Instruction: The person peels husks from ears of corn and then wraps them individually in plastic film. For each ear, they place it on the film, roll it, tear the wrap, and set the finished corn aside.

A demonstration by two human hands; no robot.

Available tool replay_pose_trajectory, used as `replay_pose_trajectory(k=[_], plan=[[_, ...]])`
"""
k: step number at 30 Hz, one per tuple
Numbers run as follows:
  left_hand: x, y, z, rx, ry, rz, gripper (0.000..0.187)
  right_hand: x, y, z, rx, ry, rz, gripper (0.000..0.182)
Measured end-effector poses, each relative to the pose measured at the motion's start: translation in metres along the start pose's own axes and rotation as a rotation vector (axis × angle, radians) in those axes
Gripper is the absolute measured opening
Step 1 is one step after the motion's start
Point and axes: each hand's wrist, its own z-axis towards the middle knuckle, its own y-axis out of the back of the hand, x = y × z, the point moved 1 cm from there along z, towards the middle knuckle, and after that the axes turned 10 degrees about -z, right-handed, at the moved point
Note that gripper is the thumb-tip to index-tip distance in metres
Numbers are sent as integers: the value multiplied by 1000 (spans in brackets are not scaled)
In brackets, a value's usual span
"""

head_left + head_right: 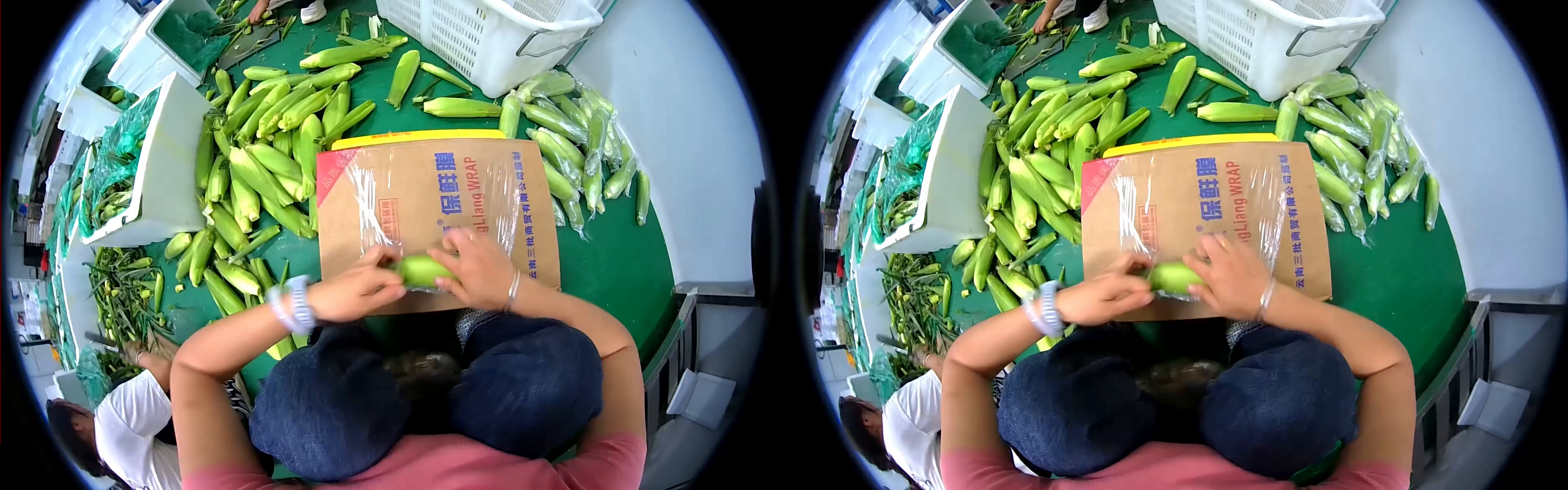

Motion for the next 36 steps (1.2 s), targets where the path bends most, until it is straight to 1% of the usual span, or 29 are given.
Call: replay_pose_trajectory(k=[1, 2, 3, 4, 5, 7, 8, 10, 11, 13, 14, 16, 17, 19, 20, 21, 22, 23, 24, 25, 26, 27, 29, 30, 31, 33, 34, 35, 36], plan=[[-1, -4, 18, -87, 117, 281, 22, -10, 5, 12, -35, 7, -23, 39], [-3, -7, 34, -171, 233, 564, 22, -24, -10, 24, -218, 19, -98, 32], [-8, -11, 47, -161, 227, 565, 22, -39, -18, 39, -242, -31, -193, 33], [-15, -13, 58, -326, 187, 1050, 26, -53, -21, 58, -269, -79, -291, 34], [-22, -14, 70, -502, 131, 1536, 33, -67, -22, 80, -222, -162, -306, 35], [-27, -18, 93, -421, -75, 1147, 62, -90, -12, 121, -126, -310, -343, 37], [-21, -21, 101, -460, -233, 1251, 84, -102, -3, 136, -73, -371, -366, 39], [3, 6, 129, -522, -174, 1310, 83, -124, 17, 155, 76, -678, -154, 32], [8, 24, 145, -587, -117, 1374, 83, -134, 23, 161, 82, -678, -152, 32], [-9, 58, 168, -454, 104, 1141, 73, -153, 27, 161, 192, -645, -210, 27], [-8, 68, 174, -451, 49, 1139, 69, -158, 25, 161, 203, -657, -204, 27], [0, 86, 183, -434, -70, 1088, 60, -160, 21, 163, 497, -617, -145, 29], [7, 84, 181, -427, -80, 1096, 60, -159, 22, 161, 489, -628, -145, 29], [25, 64, 164, -189, -213, 945, 55, -159, 18, 156, 475, -620, -136, 32], [19, 46, 145, -51, -135, 989, 53, -165, 4, 155, 365, -655, -114, 32], [4, 28, 121, 91, -53, 1033, 52, -170, -2, 154, 358, -660, -107, 32], [-14, 15, 100, 361, 189, 1028, 52, -175, -8, 151, 308, -658, -84, 30], [-9, 8, 83, 726, 246, 959, 54, -176, -12, 147, 260, -652, -61, 31], [-4, 7, 63, 1077, 299, 866, 56, -173, -6, 141, 334, -588, -14, 37], [15, 18, 38, 949, 231, 645, 58, -170, -5, 134, 320, -582, -13, 37], [0, 33, 26, 809, 407, 515, 60, -163, -9, 123, 203, -549, 20, 40], [16, 54, 8, 730, 318, 241, 69, -154, -14, 112, 85, -516, 58, 43], [16, 67, -24, 427, 380, -160, 76, -139, -29, 85, -192, -331, -66, 44], [35, 71, -43, 241, 506, -667, 69, -127, -34, 74, -223, -258, -31, 46], [6, 60, -44, 40, 465, -1017, 60, -110, -38, 67, -254, -181, 1, 48], [13, 53, -29, -254, 46, -1152, 55, -56, -34, 62, -23, -121, 488, 53], [7, 49, -10, -417, -102, -1002, 56, -21, -17, 62, 25, -99, 891, 61], [-2, 43, 9, -566, -248, -845, 56, 2, -27, 65, 84, -57, 1172, 60], [-9, 38, 21, -601, -283, -901, 54, 22, -36, 67, 148, -14, 1446, 58]])
